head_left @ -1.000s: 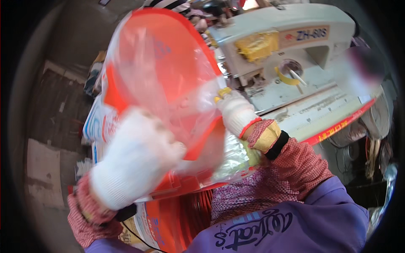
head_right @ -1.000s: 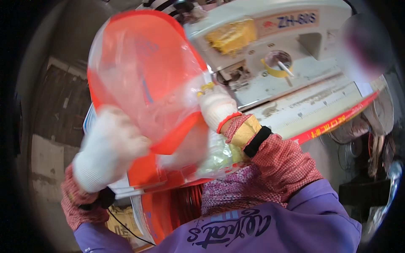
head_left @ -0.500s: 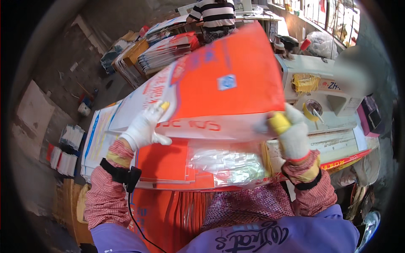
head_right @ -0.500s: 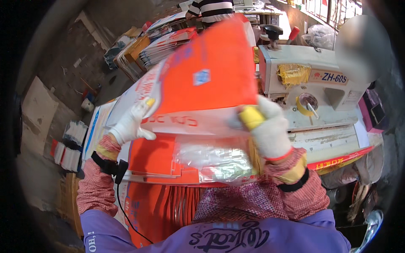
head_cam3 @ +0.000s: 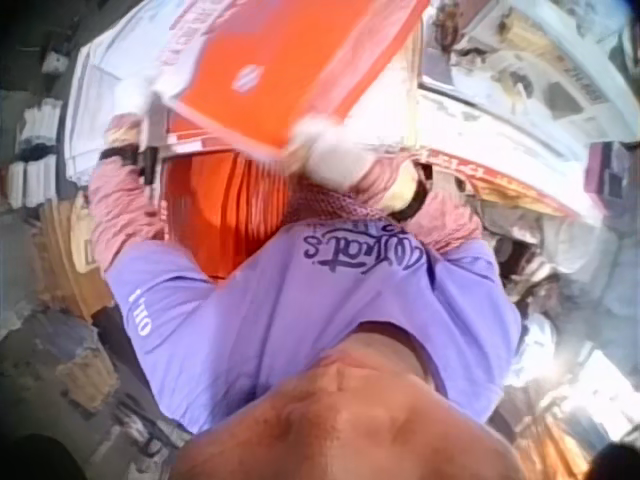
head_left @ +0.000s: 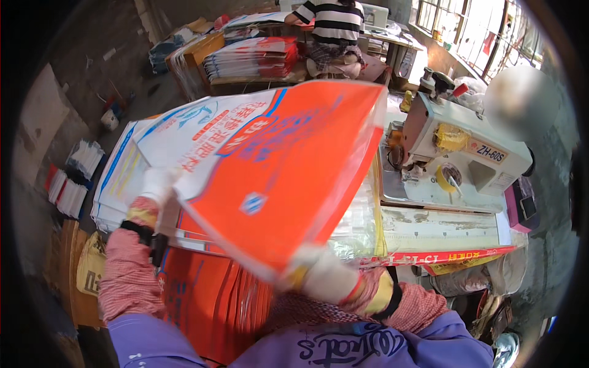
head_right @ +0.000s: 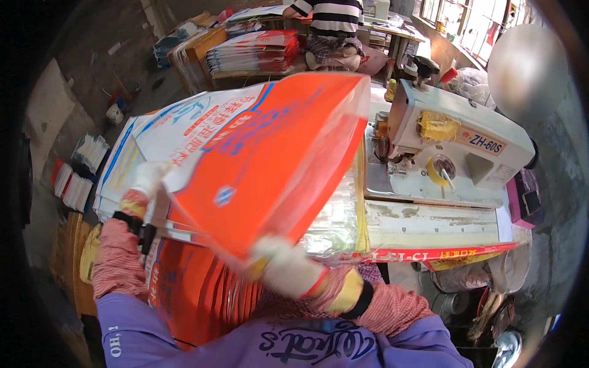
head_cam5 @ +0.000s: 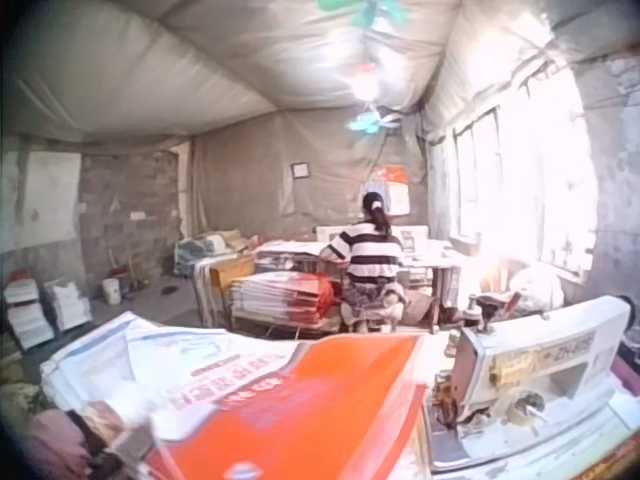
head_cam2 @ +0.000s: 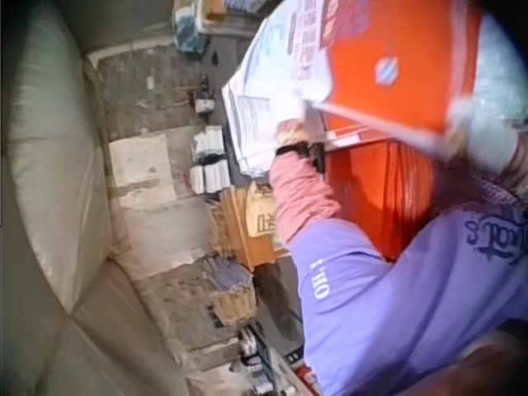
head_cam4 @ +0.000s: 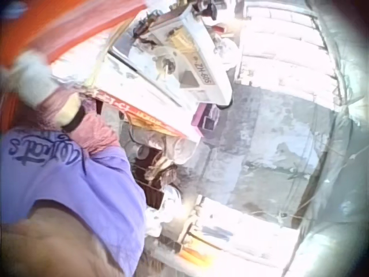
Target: Using a heat-sealing machine to seal the openings of plastic fertilizer bags.
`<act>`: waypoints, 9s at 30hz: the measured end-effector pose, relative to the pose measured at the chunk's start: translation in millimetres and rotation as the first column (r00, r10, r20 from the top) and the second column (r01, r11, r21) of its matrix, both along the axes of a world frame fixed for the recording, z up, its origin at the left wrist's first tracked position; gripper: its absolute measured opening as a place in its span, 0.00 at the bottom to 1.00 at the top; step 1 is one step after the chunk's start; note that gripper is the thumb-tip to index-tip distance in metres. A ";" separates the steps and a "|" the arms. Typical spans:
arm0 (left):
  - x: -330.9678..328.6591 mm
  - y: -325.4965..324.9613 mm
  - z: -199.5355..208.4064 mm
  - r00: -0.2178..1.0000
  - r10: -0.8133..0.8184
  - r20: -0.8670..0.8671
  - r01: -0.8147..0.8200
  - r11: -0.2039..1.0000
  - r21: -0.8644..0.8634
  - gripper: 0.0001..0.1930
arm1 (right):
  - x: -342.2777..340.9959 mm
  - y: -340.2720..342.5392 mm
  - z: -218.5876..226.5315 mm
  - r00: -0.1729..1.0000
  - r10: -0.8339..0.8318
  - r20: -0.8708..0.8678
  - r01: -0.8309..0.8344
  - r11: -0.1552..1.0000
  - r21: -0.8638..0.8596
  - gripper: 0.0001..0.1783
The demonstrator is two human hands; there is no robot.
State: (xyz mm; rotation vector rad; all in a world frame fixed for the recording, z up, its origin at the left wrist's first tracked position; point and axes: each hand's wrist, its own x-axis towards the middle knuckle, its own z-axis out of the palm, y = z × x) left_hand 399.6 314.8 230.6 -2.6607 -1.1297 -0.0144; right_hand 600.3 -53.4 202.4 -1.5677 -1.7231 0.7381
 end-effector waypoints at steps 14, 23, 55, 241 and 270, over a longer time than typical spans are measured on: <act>-71.5 -246.3 -77.8 0.001 0.763 0.646 0.256 0.624 -0.738 0.34 | 87.6 61.7 31.7 0.537 0.097 0.838 0.335 0.887 -0.317 0.19; -69.8 -240.9 -102.8 -0.006 0.855 0.519 0.073 0.518 -0.852 0.10 | 110.7 102.5 -56.4 0.930 -0.266 0.254 0.218 0.955 0.203 0.24; -148.9 -298.0 -39.9 -0.077 0.821 0.565 0.298 0.560 -0.773 0.03 | 25.0 89.7 23.5 0.421 0.173 0.891 0.121 0.962 -0.244 0.28; 435.8 -205.4 186.1 0.893 -0.355 -0.278 0.435 0.839 0.326 0.14 | 136.4 -68.4 -7.3 0.841 -0.486 -0.238 0.419 0.863 -0.284 0.17; 439.4 -175.9 -54.8 0.330 -0.931 0.157 0.935 0.346 0.081 0.09 | 90.6 -195.3 -9.6 0.485 -0.875 -0.021 0.826 0.465 -0.319 0.23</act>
